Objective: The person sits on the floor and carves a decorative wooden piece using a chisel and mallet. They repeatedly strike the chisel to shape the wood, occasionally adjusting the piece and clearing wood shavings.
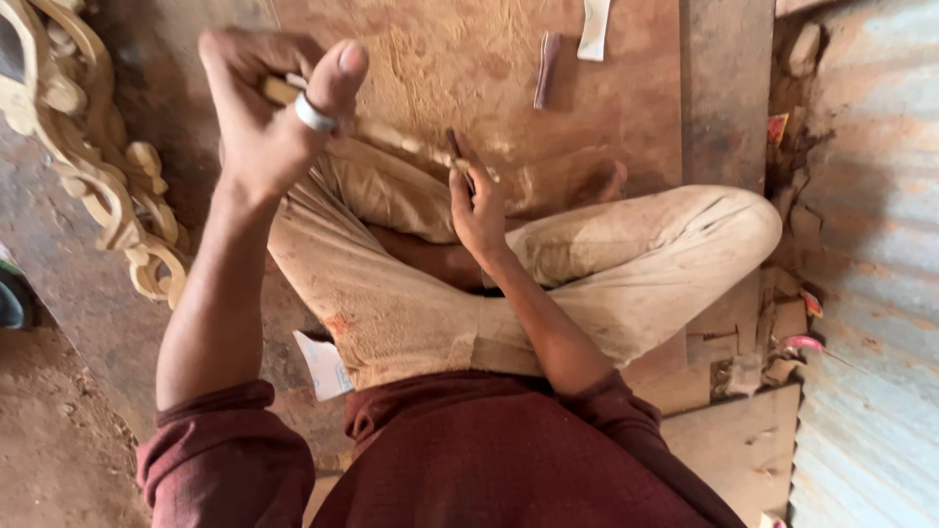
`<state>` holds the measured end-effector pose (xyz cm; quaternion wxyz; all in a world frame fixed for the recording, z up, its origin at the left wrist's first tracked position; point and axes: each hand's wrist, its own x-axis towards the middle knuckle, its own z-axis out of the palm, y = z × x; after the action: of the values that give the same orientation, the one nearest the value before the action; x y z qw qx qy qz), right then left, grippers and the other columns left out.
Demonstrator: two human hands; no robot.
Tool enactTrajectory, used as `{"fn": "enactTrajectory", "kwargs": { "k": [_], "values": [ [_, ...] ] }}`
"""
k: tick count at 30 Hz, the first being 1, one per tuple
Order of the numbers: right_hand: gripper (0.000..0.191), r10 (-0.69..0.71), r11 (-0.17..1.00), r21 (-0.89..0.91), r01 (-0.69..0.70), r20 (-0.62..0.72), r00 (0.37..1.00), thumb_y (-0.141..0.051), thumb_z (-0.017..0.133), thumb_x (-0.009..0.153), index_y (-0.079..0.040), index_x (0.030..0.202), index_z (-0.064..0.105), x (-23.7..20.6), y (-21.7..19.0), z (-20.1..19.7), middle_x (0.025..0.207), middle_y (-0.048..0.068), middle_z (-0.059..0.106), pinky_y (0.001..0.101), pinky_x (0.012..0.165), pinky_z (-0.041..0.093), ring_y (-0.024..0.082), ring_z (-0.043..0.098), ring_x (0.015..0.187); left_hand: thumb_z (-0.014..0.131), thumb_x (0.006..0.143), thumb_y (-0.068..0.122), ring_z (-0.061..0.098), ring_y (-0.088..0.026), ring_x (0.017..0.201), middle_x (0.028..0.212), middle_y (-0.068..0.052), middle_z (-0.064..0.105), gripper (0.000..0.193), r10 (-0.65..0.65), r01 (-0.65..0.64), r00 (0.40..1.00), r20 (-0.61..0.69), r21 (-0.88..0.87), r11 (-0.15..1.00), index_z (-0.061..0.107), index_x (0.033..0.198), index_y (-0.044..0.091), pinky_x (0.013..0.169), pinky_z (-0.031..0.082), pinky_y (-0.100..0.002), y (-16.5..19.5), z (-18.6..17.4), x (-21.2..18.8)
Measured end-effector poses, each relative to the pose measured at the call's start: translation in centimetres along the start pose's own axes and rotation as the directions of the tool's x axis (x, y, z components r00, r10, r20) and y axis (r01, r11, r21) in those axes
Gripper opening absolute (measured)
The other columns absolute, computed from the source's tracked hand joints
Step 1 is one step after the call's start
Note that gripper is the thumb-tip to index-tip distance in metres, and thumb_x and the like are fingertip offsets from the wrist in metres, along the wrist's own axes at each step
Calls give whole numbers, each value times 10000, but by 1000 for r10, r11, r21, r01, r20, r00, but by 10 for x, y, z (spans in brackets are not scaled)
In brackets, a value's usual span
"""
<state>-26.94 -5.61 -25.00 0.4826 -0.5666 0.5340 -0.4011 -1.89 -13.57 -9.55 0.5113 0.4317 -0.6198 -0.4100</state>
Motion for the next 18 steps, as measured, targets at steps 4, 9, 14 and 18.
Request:
{"fn": "enactTrajectory", "kwargs": {
  "k": [4, 9, 14, 18],
  "values": [
    [535, -210, 966, -178, 186, -126, 969, -4, 529, 1102, -122, 1620, 462, 4, -8, -3, 1481, 87, 649, 296, 938, 548, 156, 676, 1087, 756, 1102, 198, 570, -176, 589, 789, -116, 567, 408, 126, -87, 965, -229, 175, 981, 443, 1066, -62, 464, 490, -301, -35, 8, -9],
    [559, -63, 968, -250, 29, -128, 990, 7, 495, 1047, -132, 1588, 464, 0, -10, -4, 960, 70, 583, 304, 566, 372, 91, 407, 587, 737, 1127, 185, 549, -130, 485, 693, -64, 534, 369, -141, 66, 906, -399, -195, 979, 509, 864, 62, 449, 466, -297, -64, -3, -37],
    [574, -13, 986, -166, 1, -68, 998, 1, 486, 1061, -153, 1610, 423, -2, -13, 2, 675, 12, 430, 307, 529, 311, 103, 344, 559, 734, 1062, 227, 565, -139, 497, 620, -30, 534, 358, -41, -43, 890, -454, -173, 984, 523, 799, 105, 479, 475, -319, -77, -2, -66],
    [582, -37, 978, -208, 19, -81, 996, -19, 515, 1063, -200, 1608, 419, 7, -12, 3, 709, 24, 507, 308, 513, 332, 105, 381, 549, 765, 1100, 249, 670, -133, 685, 772, -68, 654, 277, 75, 48, 893, -444, 258, 965, 677, 896, 84, 628, 580, -318, -81, -17, -54]
  ]
}}
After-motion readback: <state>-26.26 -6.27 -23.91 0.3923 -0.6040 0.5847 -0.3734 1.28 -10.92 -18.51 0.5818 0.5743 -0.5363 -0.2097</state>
